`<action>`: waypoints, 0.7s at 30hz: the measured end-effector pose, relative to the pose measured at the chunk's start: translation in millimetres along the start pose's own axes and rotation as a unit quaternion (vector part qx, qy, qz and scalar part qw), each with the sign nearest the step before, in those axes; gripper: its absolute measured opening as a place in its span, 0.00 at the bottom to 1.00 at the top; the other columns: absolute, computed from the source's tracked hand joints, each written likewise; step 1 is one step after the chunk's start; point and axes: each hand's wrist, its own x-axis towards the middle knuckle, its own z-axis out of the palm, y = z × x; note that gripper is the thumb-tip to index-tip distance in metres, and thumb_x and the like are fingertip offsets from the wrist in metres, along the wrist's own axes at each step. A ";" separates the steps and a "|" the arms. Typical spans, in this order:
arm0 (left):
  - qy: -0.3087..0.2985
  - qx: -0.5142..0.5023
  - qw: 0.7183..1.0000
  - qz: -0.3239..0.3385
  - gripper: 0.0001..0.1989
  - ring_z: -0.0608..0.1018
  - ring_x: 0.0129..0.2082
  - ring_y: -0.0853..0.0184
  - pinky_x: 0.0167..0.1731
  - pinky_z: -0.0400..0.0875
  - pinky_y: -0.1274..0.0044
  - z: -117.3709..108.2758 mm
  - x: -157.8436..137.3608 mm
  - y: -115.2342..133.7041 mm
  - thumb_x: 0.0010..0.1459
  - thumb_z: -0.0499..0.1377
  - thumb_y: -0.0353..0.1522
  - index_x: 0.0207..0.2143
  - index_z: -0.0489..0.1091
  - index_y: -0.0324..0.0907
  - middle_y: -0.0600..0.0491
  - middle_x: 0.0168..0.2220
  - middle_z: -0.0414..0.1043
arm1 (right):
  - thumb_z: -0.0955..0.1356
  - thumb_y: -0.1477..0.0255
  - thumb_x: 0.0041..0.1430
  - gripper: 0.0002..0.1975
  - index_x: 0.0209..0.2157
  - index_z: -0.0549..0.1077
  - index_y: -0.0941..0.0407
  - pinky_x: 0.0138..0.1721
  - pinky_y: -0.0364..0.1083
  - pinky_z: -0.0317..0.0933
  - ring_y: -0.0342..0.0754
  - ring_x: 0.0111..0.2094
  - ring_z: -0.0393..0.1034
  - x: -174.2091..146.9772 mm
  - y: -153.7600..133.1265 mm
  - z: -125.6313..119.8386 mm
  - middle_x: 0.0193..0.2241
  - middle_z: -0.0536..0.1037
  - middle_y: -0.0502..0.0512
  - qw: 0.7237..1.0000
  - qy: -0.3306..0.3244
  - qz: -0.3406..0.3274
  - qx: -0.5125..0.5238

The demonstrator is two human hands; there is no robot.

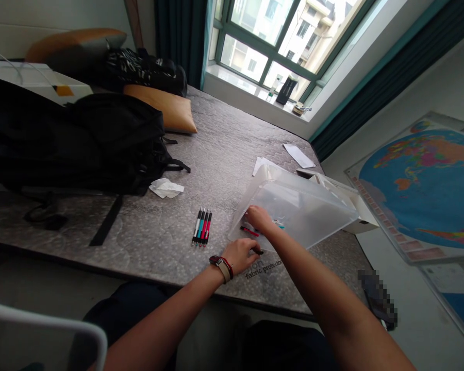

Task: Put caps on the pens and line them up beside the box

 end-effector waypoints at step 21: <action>0.087 -0.108 0.989 -0.049 0.10 0.79 0.42 0.63 0.41 0.71 0.75 -12.3 5.0 3.9 0.56 0.59 0.31 0.42 0.68 0.45 0.53 0.38 0.77 | 0.72 0.56 0.52 0.18 0.35 0.74 0.56 0.31 0.49 0.72 0.51 0.29 0.77 -125.5 1.7 53.7 0.28 0.80 0.53 0.753 0.240 0.142 0.597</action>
